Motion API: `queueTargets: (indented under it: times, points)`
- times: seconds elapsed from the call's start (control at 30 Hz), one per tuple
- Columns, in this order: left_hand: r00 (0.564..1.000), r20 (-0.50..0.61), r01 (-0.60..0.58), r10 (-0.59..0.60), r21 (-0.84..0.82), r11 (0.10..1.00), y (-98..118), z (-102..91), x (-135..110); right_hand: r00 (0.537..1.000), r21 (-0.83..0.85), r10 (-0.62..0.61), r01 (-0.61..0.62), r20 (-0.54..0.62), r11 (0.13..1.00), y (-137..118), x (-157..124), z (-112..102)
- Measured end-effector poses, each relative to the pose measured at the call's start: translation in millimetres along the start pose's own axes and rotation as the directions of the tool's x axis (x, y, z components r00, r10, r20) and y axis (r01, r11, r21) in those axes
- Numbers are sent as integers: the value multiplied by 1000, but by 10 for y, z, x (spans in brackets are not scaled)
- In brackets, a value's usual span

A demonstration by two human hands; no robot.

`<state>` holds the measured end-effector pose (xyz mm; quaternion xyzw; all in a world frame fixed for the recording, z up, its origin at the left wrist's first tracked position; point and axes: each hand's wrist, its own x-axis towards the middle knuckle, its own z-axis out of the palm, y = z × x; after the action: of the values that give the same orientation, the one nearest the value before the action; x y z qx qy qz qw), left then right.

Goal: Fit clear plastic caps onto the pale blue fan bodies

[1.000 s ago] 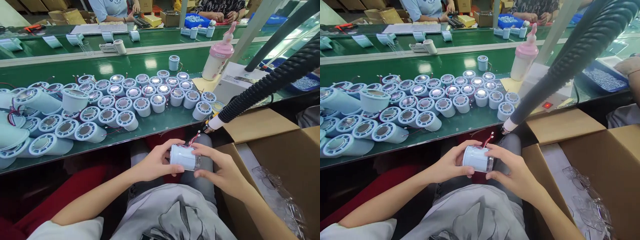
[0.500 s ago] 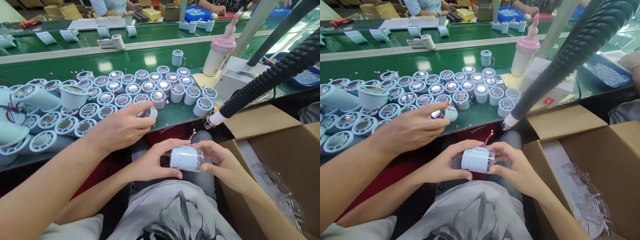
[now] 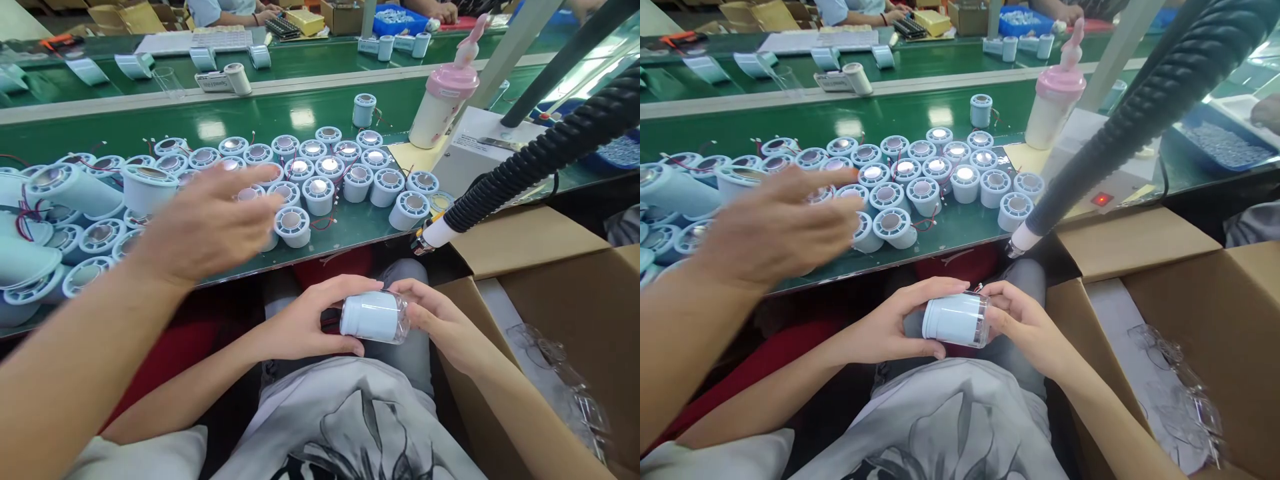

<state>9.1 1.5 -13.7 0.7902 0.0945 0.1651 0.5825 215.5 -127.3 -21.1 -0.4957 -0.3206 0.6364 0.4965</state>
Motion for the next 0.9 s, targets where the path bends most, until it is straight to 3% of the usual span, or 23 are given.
queueTargets:
  times: [0.2,0.4,0.6,0.77,0.83,0.9]
  points:
    - [999,9,-44,44,31,999,-8,-20,-10,993,93,119,-117,-13,989,46,27,40]
    - [995,19,-99,99,23,995,-9,-30,6,973,211,221,-231,73,950,64,67,100]
    - [992,21,-121,121,11,993,-6,-36,10,921,283,354,-388,165,877,67,90,122]
    - [998,12,-60,60,-1,998,52,-9,1,872,255,438,-484,219,837,37,94,139]
    - [1000,5,18,-18,-64,998,98,9,-6,875,195,420,-468,242,862,51,75,145]
    - [993,10,118,-118,-152,981,148,24,-14,940,127,285,-311,189,942,81,39,139]
